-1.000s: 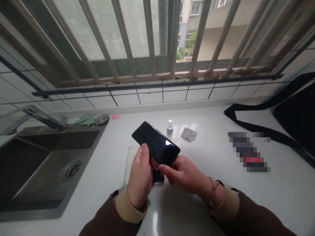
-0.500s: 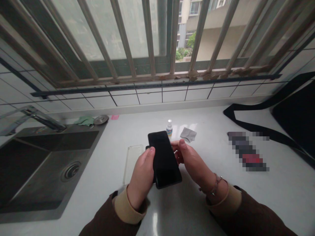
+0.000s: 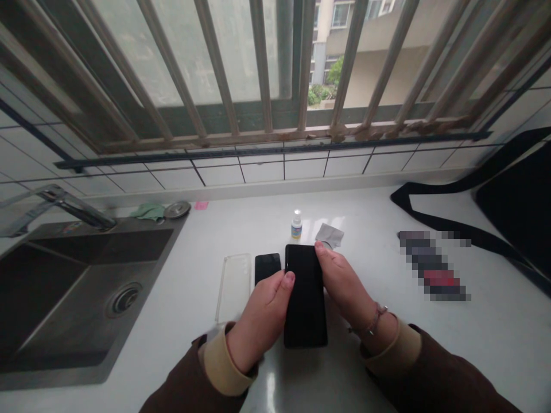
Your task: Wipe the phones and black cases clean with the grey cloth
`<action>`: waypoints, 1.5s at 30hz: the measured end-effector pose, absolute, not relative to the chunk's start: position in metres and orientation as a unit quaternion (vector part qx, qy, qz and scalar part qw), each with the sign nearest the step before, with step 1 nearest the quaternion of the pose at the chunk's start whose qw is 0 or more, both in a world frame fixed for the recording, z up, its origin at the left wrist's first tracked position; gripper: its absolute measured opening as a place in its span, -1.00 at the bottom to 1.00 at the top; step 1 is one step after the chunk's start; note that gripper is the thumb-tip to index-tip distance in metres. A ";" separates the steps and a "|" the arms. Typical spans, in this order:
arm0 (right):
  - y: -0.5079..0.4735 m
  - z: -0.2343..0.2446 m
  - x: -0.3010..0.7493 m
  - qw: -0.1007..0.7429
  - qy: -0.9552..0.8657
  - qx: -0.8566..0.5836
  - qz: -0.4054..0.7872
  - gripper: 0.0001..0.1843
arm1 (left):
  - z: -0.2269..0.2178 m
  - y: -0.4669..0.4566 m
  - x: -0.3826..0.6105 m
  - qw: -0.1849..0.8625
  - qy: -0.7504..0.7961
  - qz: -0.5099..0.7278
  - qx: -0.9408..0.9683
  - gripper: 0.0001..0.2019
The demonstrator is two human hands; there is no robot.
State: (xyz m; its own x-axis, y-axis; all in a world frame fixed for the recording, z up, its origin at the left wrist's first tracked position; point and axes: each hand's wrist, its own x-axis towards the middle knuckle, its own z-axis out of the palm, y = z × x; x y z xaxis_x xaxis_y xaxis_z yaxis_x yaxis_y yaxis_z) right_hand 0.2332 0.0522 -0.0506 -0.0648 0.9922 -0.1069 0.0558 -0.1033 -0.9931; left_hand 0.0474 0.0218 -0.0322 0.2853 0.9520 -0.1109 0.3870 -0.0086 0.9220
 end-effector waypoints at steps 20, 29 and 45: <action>0.073 -0.055 0.256 0.175 -0.664 -0.710 0.157 -0.66 | -0.028 0.030 0.032 -0.059 0.694 0.101 0.711 -0.49; 0.066 -0.051 0.255 0.034 -0.671 -0.738 0.062 -0.68 | -0.030 0.024 0.037 -0.055 0.685 0.083 0.722 -0.33; 0.027 -0.036 0.214 0.175 -0.917 -0.330 0.139 -0.50 | -0.052 0.045 0.026 0.015 0.665 0.141 0.733 -0.55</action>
